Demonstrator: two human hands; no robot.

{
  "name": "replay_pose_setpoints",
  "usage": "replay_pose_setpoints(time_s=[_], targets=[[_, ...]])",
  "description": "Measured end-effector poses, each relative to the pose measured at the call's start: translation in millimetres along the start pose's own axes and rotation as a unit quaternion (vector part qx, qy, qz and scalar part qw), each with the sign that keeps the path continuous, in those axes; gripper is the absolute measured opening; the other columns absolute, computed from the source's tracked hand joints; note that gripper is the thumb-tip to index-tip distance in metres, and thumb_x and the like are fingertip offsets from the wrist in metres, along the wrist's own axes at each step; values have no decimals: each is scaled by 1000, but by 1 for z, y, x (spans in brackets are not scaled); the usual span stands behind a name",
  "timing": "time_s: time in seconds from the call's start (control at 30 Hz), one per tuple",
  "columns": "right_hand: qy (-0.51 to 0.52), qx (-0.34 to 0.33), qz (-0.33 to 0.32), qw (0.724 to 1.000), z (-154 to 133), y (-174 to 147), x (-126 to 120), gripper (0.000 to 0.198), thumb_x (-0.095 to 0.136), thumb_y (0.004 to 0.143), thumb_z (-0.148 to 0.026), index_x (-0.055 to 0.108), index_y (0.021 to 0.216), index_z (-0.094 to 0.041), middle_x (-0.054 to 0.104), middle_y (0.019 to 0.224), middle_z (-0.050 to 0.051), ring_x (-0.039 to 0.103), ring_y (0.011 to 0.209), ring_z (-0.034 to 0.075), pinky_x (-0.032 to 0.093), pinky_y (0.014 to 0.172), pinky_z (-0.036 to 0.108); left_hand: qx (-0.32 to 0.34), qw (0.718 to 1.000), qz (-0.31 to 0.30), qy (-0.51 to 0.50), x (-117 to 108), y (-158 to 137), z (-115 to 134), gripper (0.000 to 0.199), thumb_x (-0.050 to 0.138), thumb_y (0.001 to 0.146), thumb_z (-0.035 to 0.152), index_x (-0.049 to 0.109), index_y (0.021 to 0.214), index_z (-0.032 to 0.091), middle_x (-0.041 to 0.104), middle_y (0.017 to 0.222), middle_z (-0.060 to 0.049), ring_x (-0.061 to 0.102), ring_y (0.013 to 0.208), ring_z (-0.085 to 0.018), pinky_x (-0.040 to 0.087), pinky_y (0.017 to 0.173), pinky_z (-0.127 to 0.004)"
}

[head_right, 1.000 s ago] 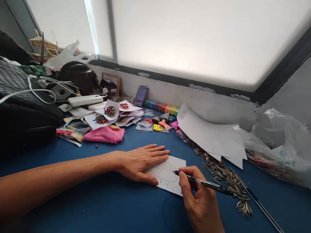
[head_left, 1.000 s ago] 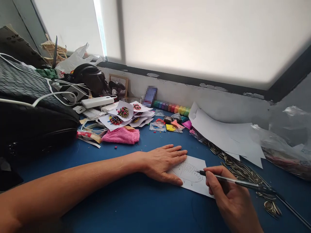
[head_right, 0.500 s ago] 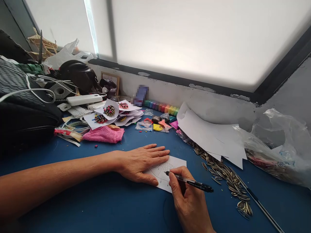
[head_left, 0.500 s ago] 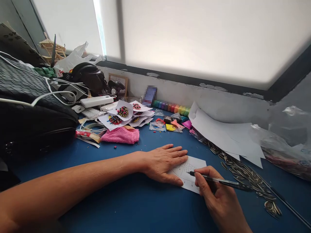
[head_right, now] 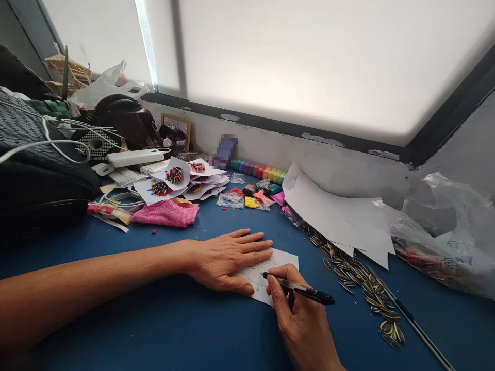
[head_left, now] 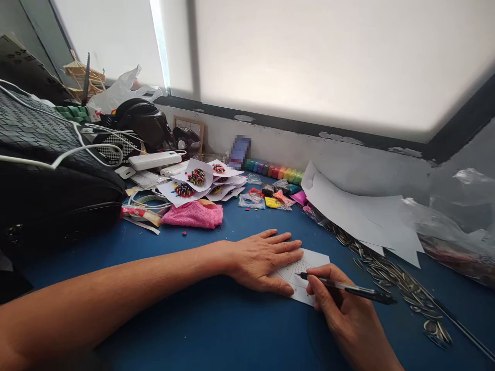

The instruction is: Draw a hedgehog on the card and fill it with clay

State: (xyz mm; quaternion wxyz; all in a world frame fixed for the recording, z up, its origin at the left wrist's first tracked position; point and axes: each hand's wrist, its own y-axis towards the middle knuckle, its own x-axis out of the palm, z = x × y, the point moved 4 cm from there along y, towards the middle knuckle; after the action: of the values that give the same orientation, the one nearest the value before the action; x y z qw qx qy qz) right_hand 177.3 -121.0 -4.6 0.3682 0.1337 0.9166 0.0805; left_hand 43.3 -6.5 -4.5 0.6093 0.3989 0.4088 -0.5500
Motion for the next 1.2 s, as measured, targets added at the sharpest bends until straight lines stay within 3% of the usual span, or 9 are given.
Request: replay_pose_setpoints(time_s=[0.47,0.73,0.9,1.2], targets=[[1,7,-25,1000,4,1,2,25,48,93,-48,58,90,-25,60,68,-3,55,57,12,47,53,22,-3,1000,-3,1,-1,0,0,77,37,93,61,21,152,14,15,159,-10,6,148,-29,4,119,-48],[2,8,-11,1000,3,0,2,25,49,92,-48,58,88,-25,57,66,-3,52,55,12,44,52,22,-2,1000,-1,4,-1,0,0,77,37,93,61,21,151,13,15,158,-11,7,147,-30,6,118,-50],[21,43,14,999,-3,-3,3,26,49,91,-50,58,86,-26,57,66,-4,51,57,13,42,54,23,2,1000,6,4,-1,0,0,77,36,93,61,22,151,13,17,158,-11,7,147,-30,6,118,-50],[4,2,-22,1000,2,1,2,23,49,92,-46,58,87,-26,57,66,-3,54,56,13,45,52,22,3,1000,5,0,-1,0,-1,78,36,93,61,22,151,13,16,158,-11,7,147,-30,5,118,-50]])
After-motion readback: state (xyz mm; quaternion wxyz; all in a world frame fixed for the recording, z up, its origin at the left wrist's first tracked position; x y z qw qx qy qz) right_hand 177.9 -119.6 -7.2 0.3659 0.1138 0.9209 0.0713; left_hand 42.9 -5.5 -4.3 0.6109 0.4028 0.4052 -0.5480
